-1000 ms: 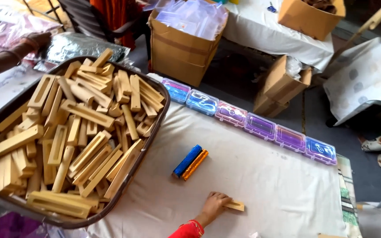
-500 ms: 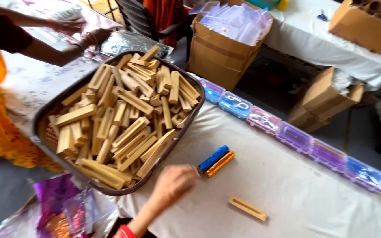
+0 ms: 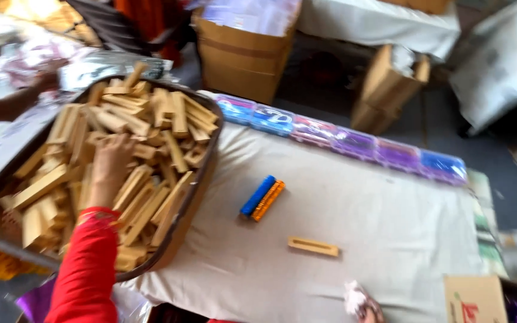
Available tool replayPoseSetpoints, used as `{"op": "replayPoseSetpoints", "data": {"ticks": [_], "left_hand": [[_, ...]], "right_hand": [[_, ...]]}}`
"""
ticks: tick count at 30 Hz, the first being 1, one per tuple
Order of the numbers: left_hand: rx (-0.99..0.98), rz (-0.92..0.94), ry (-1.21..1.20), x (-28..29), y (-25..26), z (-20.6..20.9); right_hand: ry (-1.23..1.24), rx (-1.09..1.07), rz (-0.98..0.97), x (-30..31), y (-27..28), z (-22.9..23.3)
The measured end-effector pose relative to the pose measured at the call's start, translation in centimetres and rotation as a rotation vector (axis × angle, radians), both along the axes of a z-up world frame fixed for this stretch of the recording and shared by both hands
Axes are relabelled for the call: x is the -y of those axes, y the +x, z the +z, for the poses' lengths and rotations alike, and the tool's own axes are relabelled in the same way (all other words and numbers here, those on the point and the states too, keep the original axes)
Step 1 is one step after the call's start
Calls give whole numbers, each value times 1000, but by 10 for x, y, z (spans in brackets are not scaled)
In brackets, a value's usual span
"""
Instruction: The recorder is wrapping wooden blocks in gold foil and placing them into wooden boxes.
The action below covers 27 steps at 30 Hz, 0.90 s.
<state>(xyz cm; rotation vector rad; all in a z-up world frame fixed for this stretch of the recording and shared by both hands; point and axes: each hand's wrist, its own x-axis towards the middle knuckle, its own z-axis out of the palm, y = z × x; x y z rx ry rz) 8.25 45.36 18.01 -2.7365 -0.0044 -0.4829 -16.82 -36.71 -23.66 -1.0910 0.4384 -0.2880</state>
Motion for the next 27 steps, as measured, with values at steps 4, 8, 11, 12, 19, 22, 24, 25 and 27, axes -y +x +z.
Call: {"op": "replayPoseSetpoints", "data": {"ticks": [4,8,11,12,19,22,24,25,27], "left_hand": [[-104,-42,212,11,-20,25],[305,-316,-236,81,-48,68],[-13,-226,-49,151,-20,-39],[3,-232,-38,203,-29,-22],[-265,-939,-406,450,-35,-52],[-345,-977,-196,498,-19,-123],[-397,-962,-63,512,-8,-182],[-498,-935,-78,513,-3,-216],[-592,-912,-91,511,-1,-240]], "right_hand": [[-5,-58,-110,1,20,-24],[-15,-221,-136,-29,22,51],[-67,-208,-108,-22,2,10],[-57,-191,-113,-20,12,7],[11,-212,-131,-50,20,74],[58,-204,-87,-49,15,91],[109,-203,-59,-50,15,93],[109,-188,-45,-51,14,91],[106,-168,-37,-50,16,93]]}}
